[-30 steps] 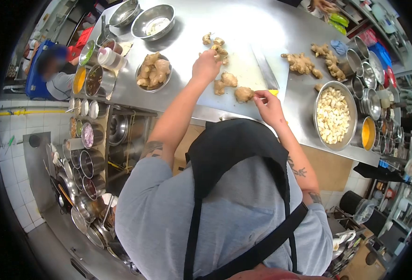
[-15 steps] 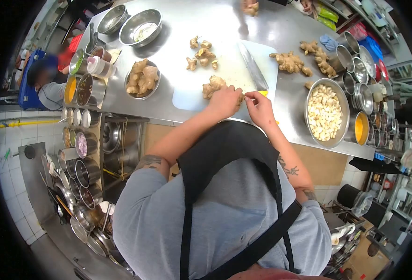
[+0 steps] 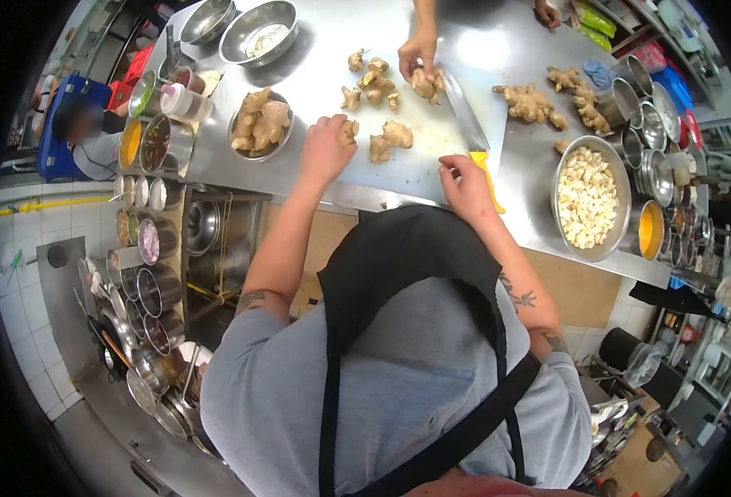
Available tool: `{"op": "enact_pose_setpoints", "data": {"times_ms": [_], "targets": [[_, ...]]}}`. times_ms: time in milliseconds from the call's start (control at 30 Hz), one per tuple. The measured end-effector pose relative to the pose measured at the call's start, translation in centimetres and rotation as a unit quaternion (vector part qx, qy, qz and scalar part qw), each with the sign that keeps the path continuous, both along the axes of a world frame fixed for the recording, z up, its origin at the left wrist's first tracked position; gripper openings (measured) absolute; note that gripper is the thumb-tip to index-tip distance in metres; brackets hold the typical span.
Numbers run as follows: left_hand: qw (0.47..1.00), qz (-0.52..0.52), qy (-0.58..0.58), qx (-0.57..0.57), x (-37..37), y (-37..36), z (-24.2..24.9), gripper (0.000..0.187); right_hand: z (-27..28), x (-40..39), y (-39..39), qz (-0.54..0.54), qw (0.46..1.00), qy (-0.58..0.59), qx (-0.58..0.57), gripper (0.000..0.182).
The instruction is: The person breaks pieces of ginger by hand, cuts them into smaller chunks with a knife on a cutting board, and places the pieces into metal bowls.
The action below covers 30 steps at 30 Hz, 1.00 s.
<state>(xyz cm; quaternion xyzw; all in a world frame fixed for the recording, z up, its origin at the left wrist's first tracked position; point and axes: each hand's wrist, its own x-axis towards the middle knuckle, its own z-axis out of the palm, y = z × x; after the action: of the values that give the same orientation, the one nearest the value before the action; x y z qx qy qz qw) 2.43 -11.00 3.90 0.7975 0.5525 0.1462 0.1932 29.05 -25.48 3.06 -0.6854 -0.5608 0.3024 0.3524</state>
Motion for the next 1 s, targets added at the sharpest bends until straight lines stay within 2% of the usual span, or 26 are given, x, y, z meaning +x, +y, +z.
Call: {"op": "enact_pose_setpoints", "data": {"times_ms": [100,200,267,300,367,400,433,467,500,600,700,767,867,1000], "targets": [[0.999,-0.013,-0.028,0.032,-0.7,0.5,-2.5,0.056,2.3,-0.7,0.3,0.045,0.967,-0.174,0.178,0.039],[0.996,-0.022,-0.043,0.069,-0.6,0.0,-2.7,0.055,7.7,-1.6,0.9,0.059,0.928,-0.203,0.306,0.048],[0.992,-0.032,-0.044,0.111,-0.3,-0.5,-1.9,0.057,9.7,-2.6,1.4,0.044,0.867,-0.179,0.463,0.044],[0.993,-0.033,-0.055,0.098,0.0,-0.6,-1.5,0.056,10.7,-2.7,1.7,0.037,0.826,-0.166,0.538,0.042],[0.994,-0.033,-0.078,0.071,0.6,-1.0,-1.1,0.055,13.8,-1.9,1.6,0.065,0.835,-0.324,0.440,0.039],[0.995,-0.029,-0.093,0.016,1.0,-1.4,-1.1,0.053,14.5,-1.4,1.5,0.080,0.829,-0.398,0.386,0.038],[0.993,-0.025,-0.107,-0.039,1.4,-2.0,-1.1,0.052,13.3,0.1,2.8,0.125,0.845,-0.475,0.213,0.035],[0.988,-0.021,-0.120,-0.094,1.8,-2.5,-1.1,0.050,12.7,1.8,4.1,0.152,0.881,-0.434,-0.110,0.032],[0.989,-0.030,-0.110,-0.090,2.0,-3.0,-1.5,0.045,13.0,2.8,4.7,0.161,0.822,-0.346,-0.423,0.031],[0.992,-0.041,-0.097,-0.067,3.6,-2.9,-2.3,0.035,5.8,5.8,3.2,0.078,0.904,-0.327,-0.263,0.031],[0.994,-0.048,-0.095,-0.039,4.4,-2.8,-3.0,0.040,0.1,5.7,1.2,-0.015,0.938,-0.332,-0.096,0.036],[0.992,-0.083,-0.096,0.002,4.2,-2.5,-4.2,0.047,-2.9,6.0,0.6,-0.032,0.953,-0.289,-0.090,0.041],[0.977,-0.110,-0.145,-0.115,4.5,-2.1,-3.8,0.044,-3.5,7.0,-0.1,-0.084,0.977,-0.176,-0.081,0.043],[0.949,-0.169,-0.210,-0.166,7.7,-2.1,-4.9,0.041,0.4,6.5,-2.1,-0.168,0.981,-0.044,-0.088,0.036]]}}
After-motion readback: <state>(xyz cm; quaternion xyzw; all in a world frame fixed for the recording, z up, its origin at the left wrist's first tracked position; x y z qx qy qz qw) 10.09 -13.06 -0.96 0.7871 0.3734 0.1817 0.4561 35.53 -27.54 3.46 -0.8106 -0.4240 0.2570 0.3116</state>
